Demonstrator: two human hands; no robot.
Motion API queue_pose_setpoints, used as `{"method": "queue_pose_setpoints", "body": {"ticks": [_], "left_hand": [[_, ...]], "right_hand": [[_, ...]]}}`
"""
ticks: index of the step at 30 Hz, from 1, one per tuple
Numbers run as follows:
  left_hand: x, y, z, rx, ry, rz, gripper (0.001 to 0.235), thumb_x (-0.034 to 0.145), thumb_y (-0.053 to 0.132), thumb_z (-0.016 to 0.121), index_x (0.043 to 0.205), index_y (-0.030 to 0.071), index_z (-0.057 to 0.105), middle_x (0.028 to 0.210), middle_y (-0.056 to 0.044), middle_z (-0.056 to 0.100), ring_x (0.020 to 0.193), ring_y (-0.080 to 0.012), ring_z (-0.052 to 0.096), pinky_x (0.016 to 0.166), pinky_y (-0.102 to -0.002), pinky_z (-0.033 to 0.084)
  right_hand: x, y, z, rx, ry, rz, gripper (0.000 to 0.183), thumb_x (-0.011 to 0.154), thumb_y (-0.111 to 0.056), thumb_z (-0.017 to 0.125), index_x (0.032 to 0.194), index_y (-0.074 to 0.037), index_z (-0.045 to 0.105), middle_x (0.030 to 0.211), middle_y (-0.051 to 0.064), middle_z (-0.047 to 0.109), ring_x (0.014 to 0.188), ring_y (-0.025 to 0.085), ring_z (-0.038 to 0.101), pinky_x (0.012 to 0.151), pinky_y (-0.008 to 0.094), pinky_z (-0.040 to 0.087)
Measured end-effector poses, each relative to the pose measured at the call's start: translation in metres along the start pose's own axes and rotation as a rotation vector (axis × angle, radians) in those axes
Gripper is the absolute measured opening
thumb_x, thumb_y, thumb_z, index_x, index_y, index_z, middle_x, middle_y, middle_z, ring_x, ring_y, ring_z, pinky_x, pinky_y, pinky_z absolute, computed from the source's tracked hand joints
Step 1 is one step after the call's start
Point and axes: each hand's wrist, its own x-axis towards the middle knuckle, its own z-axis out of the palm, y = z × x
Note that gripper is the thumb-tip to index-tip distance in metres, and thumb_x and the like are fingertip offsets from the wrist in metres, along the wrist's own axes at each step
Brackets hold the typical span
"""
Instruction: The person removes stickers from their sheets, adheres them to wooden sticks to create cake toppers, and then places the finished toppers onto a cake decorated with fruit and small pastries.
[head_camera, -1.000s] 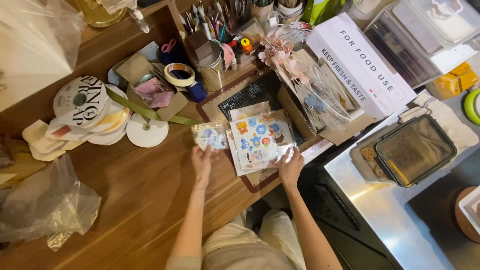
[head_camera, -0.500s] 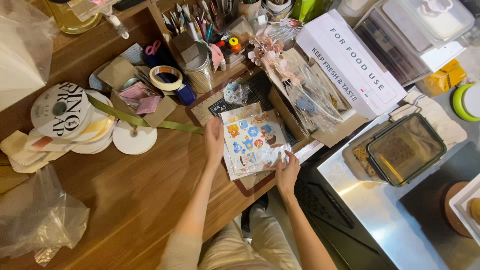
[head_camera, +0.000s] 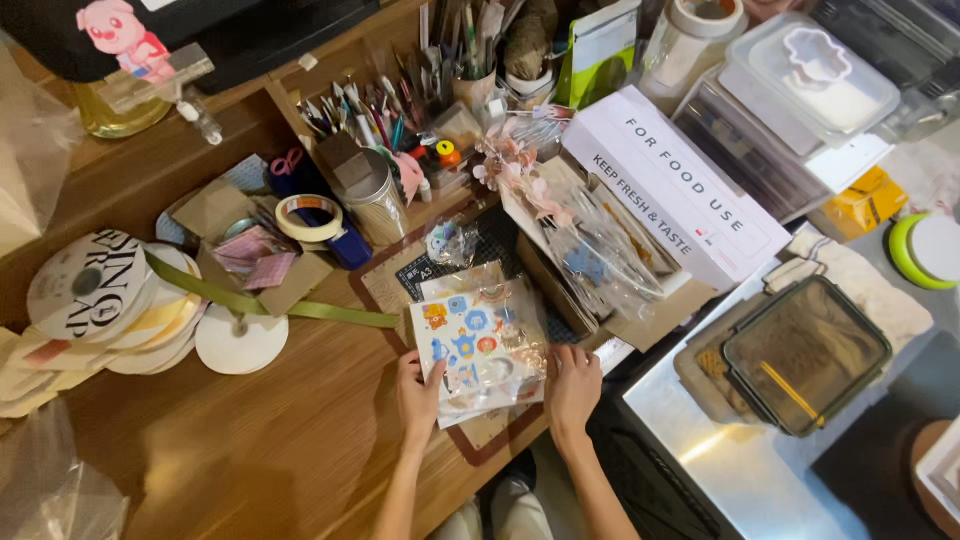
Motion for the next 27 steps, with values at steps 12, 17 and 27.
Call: {"method": "queue_pose_setpoints", "body": {"ticks": [12,17,27], "left_hand": [[-0.076,0.018,-0.121,-0.858,-0.121,-0.098,0.054,0.101,0.014,0.076,0.151,0.004,0.057,0.138,-0.028,0.085,0.119,-0.0346,0.083,0.098,-0.052,0.071],[-0.104,-0.059,-0.165,-0.695,0.114,-0.137,0.051,0.107,0.016,0.073,0.155,0.005,0.06,0.146,-0.02,0.081,0.124,-0.0278,0.079,0.1,-0.045,0.067],[-0.126,-0.17,-0.171,-0.12,0.623,0.135,0.09,0.111,0.018,0.084,0.177,-0.014,0.031,0.177,-0.043,0.033,0.169,-0.0581,0.031,0.141,-0.066,0.023]], "right_hand": [[-0.039,-0.041,-0.074,1.275,-0.436,0.128,0.027,0.111,-0.017,0.077,0.137,-0.009,0.075,0.087,0.005,0.085,0.084,0.009,0.071,0.083,0.027,0.056],[-0.098,-0.072,-0.084,0.879,-0.419,0.008,0.031,0.116,-0.035,0.063,0.125,-0.013,0.083,0.098,-0.001,0.084,0.092,0.011,0.068,0.083,0.031,0.052],[-0.056,-0.018,0.013,-0.02,-0.035,-0.601,0.062,0.101,-0.056,0.083,0.156,-0.03,0.074,0.159,0.0,0.074,0.151,0.034,0.064,0.118,0.057,0.053]]}}
